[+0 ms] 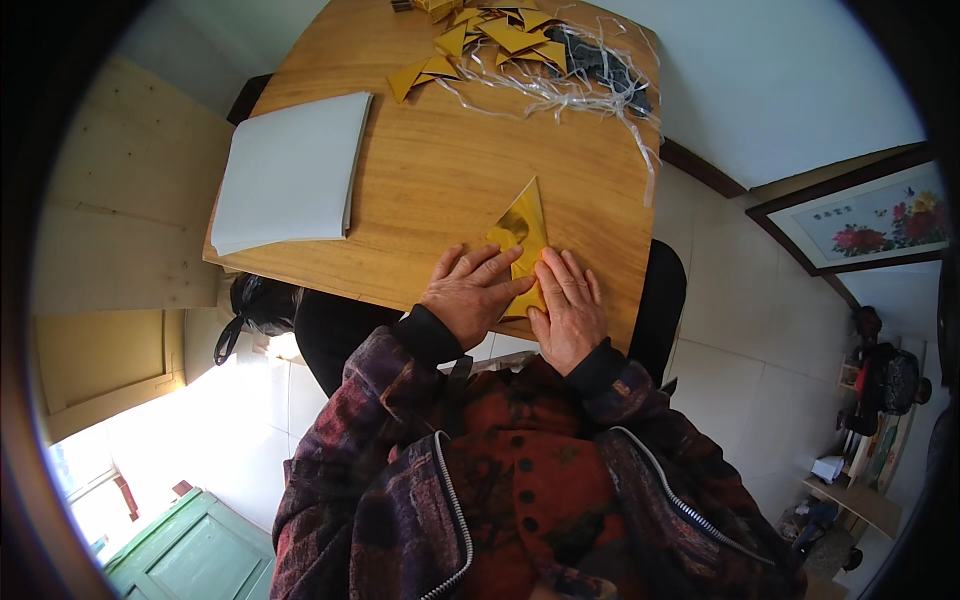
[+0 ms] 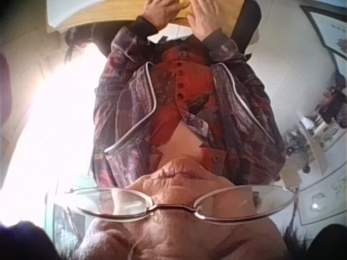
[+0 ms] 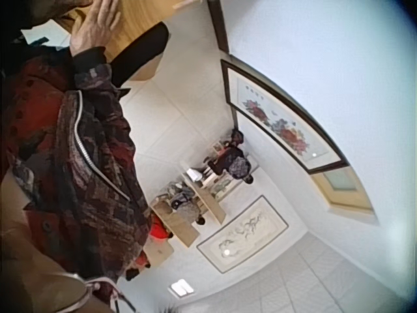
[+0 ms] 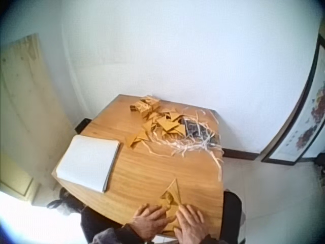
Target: The person sits on the floor and folds a yellow sheet of paper into a triangular shape using both hands. They press the creases firmly and place the finished piece on a pile of similar folded items on the table.
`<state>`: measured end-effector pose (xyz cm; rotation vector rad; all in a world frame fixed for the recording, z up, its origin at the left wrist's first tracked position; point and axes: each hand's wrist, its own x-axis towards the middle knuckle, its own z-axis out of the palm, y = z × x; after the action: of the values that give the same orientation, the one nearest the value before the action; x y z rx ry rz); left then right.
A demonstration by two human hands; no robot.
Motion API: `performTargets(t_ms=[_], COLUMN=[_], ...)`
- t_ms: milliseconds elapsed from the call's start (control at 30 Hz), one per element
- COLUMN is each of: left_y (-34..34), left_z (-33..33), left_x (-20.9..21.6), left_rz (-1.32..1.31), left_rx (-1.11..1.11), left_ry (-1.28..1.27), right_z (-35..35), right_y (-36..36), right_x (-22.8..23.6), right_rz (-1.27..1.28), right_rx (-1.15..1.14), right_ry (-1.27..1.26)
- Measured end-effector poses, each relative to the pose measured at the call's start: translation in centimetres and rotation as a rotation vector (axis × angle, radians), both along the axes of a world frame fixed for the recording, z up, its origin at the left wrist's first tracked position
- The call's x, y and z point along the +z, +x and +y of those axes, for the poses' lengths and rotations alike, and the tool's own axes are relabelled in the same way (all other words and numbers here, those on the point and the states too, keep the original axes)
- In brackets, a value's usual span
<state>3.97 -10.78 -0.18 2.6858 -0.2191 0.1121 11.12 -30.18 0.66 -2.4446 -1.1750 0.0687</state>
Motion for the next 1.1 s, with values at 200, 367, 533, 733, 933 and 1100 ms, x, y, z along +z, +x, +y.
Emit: performTargets(t_ms=[200,367,533,733,933,1100], left_y=[-0.1,0.1,0.0,0.1,0.1,0.1], left_z=[0.2,0.1,0.1,0.7,0.9,0.7], left_x=[0.6,0.9,1.6,2.0,1.7,1.8], left_rz=[0.041,0.065,0.091,0.116,0.130,0.137], left_rx=[-0.004,0.001,0.000,-0.060,-0.072,-0.079], left_ry=[-0.079,-0.075,-0.082,-0.113,-0.085,-0.066], right_z=[0.0,0.6,1.2,1.2,0.4,0.0], right_y=[0.1,0.0,-0.2,-0.3,-0.2,0.0], right_x=[0.4,0.4,0.2,0.3,0.2,0.3], right_rz=[0.044,0.050,0.028,-0.003,0.025,0.049], right_rx=[-0.018,-0.080,-0.110,-0.086,0.002,0.059], right_ry=[0.015,0.050,0.042,-0.024,-0.096,-0.128])
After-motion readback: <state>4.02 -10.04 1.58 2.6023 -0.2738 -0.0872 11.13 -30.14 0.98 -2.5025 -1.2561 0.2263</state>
